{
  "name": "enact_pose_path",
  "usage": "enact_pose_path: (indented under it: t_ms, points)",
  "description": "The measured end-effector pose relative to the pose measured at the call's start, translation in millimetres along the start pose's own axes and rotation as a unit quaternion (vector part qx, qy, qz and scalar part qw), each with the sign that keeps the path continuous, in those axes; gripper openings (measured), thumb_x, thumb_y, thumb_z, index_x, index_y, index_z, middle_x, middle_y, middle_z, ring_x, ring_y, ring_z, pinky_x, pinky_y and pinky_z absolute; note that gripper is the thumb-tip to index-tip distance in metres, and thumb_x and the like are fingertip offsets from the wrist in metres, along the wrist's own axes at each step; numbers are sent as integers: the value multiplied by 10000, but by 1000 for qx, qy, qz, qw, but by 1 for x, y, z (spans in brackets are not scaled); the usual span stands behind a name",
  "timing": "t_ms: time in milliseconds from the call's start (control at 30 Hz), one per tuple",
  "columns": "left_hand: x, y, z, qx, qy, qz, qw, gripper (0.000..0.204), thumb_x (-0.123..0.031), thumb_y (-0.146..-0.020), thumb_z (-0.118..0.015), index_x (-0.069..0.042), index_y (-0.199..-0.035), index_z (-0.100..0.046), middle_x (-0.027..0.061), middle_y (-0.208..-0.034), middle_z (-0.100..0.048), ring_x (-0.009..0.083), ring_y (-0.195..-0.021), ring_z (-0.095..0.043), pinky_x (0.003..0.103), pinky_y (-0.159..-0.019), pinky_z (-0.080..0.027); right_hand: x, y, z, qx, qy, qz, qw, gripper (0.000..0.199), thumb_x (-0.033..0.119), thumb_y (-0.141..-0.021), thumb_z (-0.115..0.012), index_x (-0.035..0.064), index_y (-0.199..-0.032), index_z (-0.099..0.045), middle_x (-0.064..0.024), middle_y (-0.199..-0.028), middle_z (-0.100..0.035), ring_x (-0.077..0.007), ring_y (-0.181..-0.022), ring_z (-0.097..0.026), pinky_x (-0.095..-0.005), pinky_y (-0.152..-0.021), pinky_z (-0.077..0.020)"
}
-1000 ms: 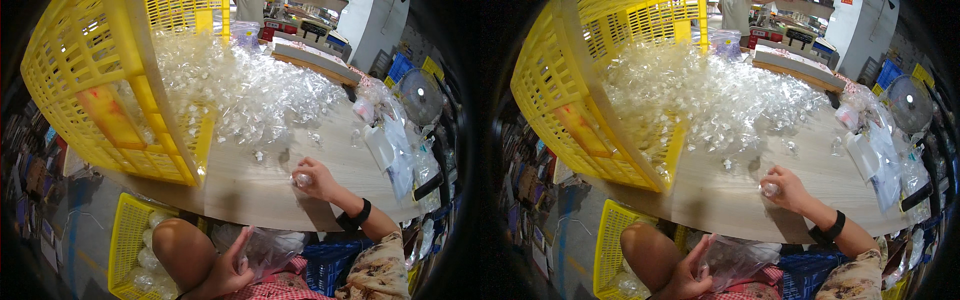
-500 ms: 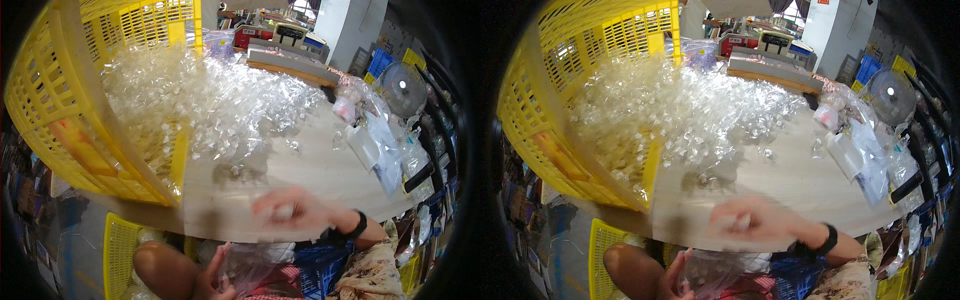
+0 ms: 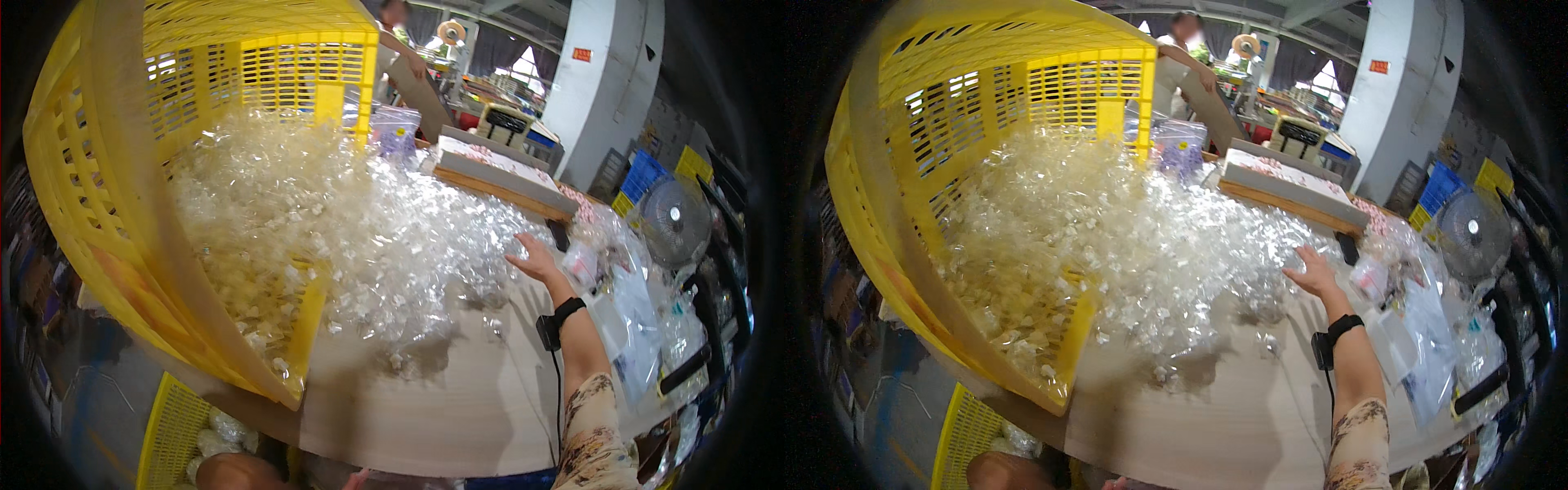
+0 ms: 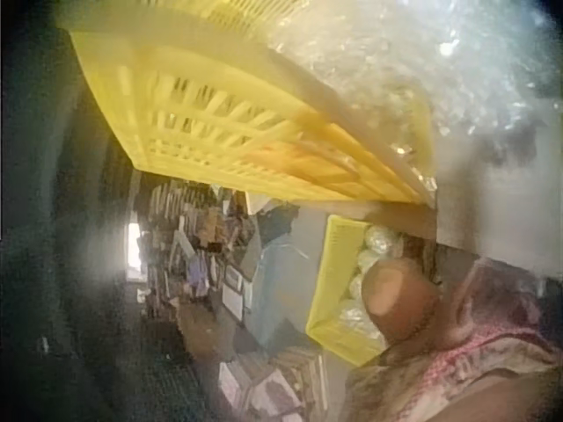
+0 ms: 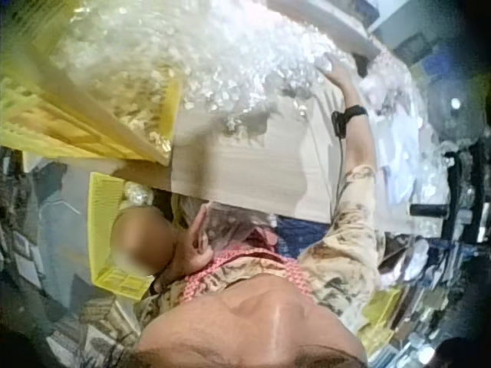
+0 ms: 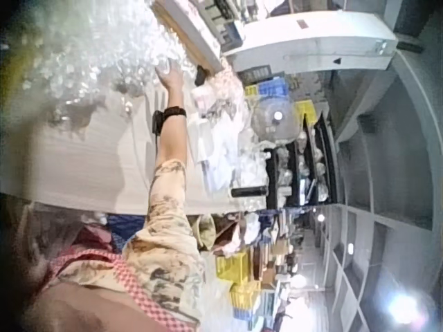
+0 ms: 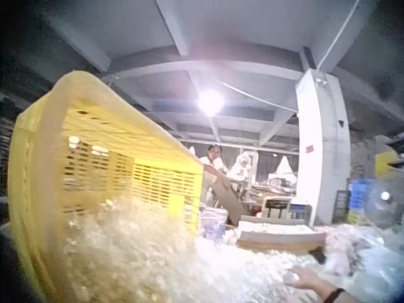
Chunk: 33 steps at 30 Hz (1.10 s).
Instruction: Picking small clear plastic parts from a pile on a table and placing them into a plastic bag.
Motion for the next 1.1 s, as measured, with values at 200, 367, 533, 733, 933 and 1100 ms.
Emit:
enact_pose_path:
  t_ms: [200,367,533,733,933,1100]
  points:
    - [-16,1,15,-85,-101,-22,991,913,83,-649,-565,-103,-1491,-264,-19,-670,-418,75,-552,-374,218,-499,-340,-39,-21,-66,113,-35,-41,992,764,536,-802,-597,160,-1427,-371,-150,-1519,-260,-376,-1389,-242,-465,-1129,-237]
    - [-4,2,17,-91,-138,63,984,931,85,-643,-586,-77,-1492,-241,-17,-718,-482,70,-555,-371,214,-507,-344,-21,19,-57,77,-41,-9,996,718,491,-816,-592,120,-1401,-402,-196,-1473,-307,-422,-1324,-309,-500,-1093,-272]
    - [4,-8,7,-47,-46,89,994,936,105,-653,-583,-48,-1493,-202,15,-1082,-624,58,-570,-365,203,-518,-346,3,111,-39,53,13,37,998,704,497,-844,-582,122,-1409,-390,-181,-1498,-268,-476,-1331,-265,-496,-1089,-276]
    - [-9,-11,-3,-35,-52,35,997,951,140,-678,-536,-56,-1507,-113,89,-1561,-212,35,-593,-352,177,-523,-324,28,157,21,43,-230,-36,971,528,406,-912,-564,171,-1373,-459,-167,-1360,-495,-274,-1270,-472,-377,-1003,-412]
    - [-11,-22,-15,13,-17,53,998,925,139,-700,-494,-57,-1510,-92,78,-1560,-221,0,-668,-355,162,-542,-306,-94,134,21,2,-7,-118,993,596,306,-893,-539,196,-1442,-336,-211,-1279,-545,-380,-1175,-520,-414,-996,-409]
    - [-11,-21,-22,5,-40,21,999,895,137,-718,-475,-45,-1508,-97,76,-1566,-199,-4,-812,-436,150,-566,-303,-59,125,-4,10,-91,20,996,686,165,-820,-603,223,-1446,-329,-228,-1326,-487,-382,-1171,-512,-403,-989,-420]
Point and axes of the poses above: each hand's wrist, its own y-axis away from the middle knuckle, its own z-axis out of the back of the hand, x = y × z, the point moved 9 cm from there along -y, towards the middle knuckle
